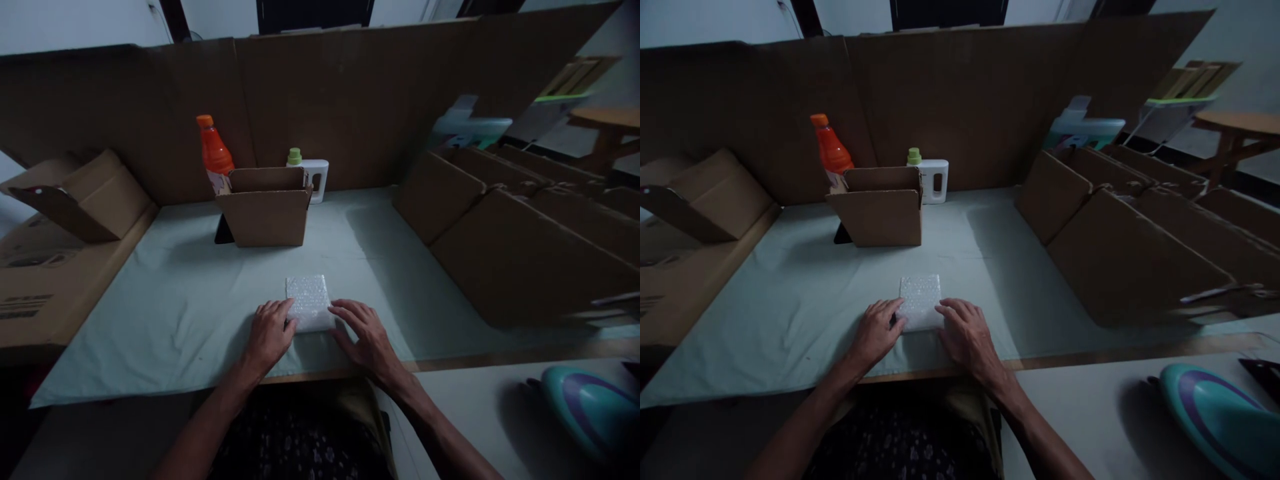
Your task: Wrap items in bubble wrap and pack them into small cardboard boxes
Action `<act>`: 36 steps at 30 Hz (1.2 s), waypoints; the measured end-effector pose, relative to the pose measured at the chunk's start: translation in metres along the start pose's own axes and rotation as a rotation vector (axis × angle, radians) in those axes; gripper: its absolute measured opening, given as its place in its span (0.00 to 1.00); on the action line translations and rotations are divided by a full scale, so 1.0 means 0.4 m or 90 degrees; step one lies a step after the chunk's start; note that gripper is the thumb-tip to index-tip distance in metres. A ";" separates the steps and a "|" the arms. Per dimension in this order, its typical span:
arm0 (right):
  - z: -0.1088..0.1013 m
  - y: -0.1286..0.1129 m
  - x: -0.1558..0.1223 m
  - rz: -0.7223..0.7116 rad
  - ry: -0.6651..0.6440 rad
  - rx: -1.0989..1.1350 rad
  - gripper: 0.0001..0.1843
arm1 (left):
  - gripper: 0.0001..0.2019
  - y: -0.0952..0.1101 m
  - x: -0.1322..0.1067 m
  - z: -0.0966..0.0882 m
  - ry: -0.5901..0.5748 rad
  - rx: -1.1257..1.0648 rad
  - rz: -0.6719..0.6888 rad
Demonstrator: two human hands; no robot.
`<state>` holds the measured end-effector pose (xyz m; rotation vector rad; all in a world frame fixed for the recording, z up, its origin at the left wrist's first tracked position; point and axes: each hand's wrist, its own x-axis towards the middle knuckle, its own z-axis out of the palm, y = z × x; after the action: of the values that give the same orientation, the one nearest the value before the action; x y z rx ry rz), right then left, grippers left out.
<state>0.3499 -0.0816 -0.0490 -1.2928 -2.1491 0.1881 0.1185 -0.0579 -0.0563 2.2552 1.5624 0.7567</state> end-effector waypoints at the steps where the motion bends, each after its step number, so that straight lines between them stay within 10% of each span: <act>1: 0.003 0.002 -0.003 -0.014 -0.012 -0.014 0.19 | 0.18 0.000 0.001 0.003 0.007 0.004 -0.007; 11: 0.026 -0.005 0.008 -0.053 -0.035 -0.015 0.12 | 0.20 0.006 -0.030 -0.023 -0.031 -0.080 0.131; 18: -0.001 -0.020 -0.008 0.064 -0.082 0.083 0.13 | 0.06 0.016 -0.048 -0.042 -0.107 -0.077 0.061; 28: 0.016 -0.030 0.002 -0.021 -0.035 -0.118 0.17 | 0.11 0.008 -0.008 -0.005 -0.020 0.017 -0.006; 32: 0.017 -0.032 0.009 -0.088 -0.095 -0.061 0.16 | 0.14 0.004 -0.024 -0.008 0.055 -0.126 -0.043; 36: 0.042 -0.027 0.038 0.020 0.050 0.031 0.10 | 0.25 0.011 -0.060 -0.019 0.061 -0.486 -0.216</act>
<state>0.3272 -0.0711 -0.0514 -1.2853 -2.0471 0.1988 0.1112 -0.0823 -0.0537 1.3872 1.3262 1.1250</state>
